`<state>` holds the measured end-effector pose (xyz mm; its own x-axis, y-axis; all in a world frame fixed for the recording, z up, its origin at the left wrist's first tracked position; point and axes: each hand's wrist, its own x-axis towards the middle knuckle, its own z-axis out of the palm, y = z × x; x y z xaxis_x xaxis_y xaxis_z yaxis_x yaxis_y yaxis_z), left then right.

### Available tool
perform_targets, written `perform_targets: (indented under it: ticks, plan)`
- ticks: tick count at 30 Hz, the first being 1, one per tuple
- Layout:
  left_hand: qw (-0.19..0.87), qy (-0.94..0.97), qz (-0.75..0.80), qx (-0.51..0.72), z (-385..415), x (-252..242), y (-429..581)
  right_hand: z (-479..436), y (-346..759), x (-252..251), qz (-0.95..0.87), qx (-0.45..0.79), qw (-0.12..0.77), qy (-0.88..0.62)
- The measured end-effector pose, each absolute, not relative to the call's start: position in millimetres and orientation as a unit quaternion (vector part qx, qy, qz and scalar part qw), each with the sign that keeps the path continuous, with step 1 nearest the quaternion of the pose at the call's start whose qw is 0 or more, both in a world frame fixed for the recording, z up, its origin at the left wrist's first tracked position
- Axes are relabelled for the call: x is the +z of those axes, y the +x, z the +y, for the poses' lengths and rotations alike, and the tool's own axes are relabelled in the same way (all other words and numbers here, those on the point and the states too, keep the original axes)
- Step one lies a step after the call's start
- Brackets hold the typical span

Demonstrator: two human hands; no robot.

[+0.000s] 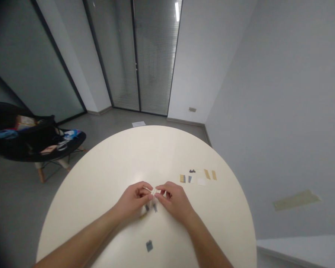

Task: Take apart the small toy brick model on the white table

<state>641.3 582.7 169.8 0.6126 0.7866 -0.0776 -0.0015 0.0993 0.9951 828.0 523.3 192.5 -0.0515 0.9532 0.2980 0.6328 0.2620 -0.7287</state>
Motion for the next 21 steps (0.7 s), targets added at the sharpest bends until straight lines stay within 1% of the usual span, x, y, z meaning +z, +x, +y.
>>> perform_targets:
  ticks: [5,15,21]
  plan:
    - [0.672,0.587,0.33,0.307,582.9,171.6,642.3,523.8,827.6,188.2,-0.704,0.182,0.403,-0.555]
    - [0.674,0.589,0.324,0.306,581.3,174.0,643.5,522.9,826.1,182.2,-0.734,0.166,0.376,-0.541]
    - [0.658,0.612,0.322,0.297,580.8,173.0,642.7,523.1,824.7,183.2,-0.737,0.166,0.364,-0.545]
